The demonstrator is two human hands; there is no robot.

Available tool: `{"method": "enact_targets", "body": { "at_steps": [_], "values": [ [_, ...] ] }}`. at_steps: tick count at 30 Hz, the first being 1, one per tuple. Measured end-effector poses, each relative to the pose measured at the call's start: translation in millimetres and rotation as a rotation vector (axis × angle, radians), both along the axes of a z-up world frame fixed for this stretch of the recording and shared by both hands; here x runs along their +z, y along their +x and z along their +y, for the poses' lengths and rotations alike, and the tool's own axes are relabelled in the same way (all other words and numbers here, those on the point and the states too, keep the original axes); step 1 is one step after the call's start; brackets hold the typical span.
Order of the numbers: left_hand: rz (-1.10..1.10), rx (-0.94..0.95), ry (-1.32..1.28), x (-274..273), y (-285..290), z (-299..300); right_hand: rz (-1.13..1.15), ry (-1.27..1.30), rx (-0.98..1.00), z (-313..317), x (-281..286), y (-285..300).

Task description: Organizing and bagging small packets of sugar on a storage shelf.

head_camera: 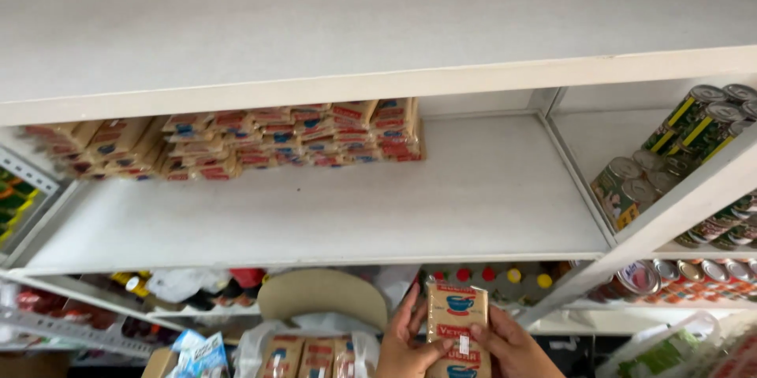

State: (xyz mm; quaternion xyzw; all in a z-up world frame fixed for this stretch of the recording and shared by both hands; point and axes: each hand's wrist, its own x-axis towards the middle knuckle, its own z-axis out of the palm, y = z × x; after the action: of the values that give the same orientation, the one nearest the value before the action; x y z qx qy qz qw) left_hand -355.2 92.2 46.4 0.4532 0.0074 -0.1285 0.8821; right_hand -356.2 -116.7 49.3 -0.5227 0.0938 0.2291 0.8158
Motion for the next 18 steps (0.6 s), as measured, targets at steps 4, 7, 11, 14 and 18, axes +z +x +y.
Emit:
{"method": "enact_targets", "body": {
  "at_steps": [4,7,11,14,18],
  "values": [
    [0.292,0.051,0.157,-34,-44,2,-0.111,-0.119,0.072,3,4,-34],
    [0.408,-0.167,0.254,2,-77,8,0.022,-0.117,-0.036,9,28,-57],
    [0.266,-0.209,0.183,32,-94,10,0.01,-0.249,0.025,8,54,-70],
    [0.249,-0.219,0.176,42,-94,14,-0.024,-0.27,0.044,0,58,-64],
    [0.272,-0.239,0.161,55,-98,16,-0.014,-0.31,0.045,-7,60,-63]
  ]
}}
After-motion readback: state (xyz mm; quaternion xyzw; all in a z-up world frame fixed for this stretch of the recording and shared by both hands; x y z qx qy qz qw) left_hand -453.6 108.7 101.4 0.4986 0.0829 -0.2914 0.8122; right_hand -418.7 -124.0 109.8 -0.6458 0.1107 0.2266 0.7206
